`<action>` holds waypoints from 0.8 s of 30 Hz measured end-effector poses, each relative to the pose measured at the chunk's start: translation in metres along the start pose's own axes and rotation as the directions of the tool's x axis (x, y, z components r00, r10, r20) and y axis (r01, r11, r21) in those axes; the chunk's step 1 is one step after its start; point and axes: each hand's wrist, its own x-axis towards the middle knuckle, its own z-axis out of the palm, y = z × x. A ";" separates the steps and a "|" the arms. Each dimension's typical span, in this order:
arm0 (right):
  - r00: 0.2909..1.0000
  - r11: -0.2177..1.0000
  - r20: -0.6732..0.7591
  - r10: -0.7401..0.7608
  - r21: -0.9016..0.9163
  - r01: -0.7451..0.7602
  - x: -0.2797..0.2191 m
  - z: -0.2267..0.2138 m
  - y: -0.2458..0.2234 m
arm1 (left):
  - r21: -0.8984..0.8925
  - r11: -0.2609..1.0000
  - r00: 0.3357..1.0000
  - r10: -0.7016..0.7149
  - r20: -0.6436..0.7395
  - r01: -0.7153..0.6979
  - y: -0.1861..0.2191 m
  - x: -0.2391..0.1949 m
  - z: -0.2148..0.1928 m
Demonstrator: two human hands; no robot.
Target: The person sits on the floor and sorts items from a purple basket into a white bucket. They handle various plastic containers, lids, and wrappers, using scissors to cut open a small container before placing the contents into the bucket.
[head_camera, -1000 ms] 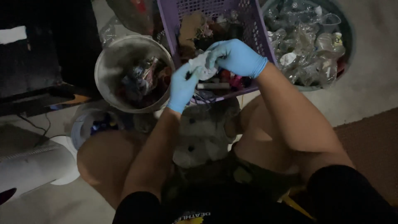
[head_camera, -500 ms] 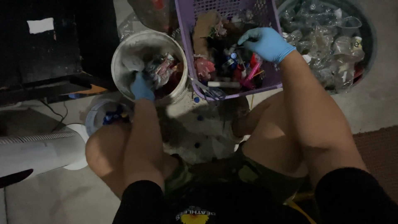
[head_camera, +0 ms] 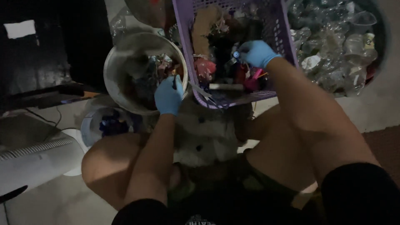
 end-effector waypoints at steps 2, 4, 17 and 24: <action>0.998 0.996 0.037 0.054 -0.073 -0.051 0.014 0.052 0.029 | -0.044 0.996 0.996 -0.078 0.047 0.080 0.014 -0.005 -0.013; 0.992 0.984 0.066 0.107 -0.151 -0.096 0.021 0.088 0.040 | -0.086 0.984 0.984 -0.151 0.091 0.159 0.025 -0.005 -0.020; 0.972 0.974 -0.067 0.225 -0.012 -0.226 0.101 0.146 -0.066 | 0.173 0.977 0.942 -0.173 0.288 0.127 0.037 -0.002 -0.031; 0.997 0.948 0.076 -0.004 -0.318 0.028 0.182 0.226 0.043 | 0.213 0.975 0.996 0.055 0.073 -0.070 0.026 -0.010 -0.019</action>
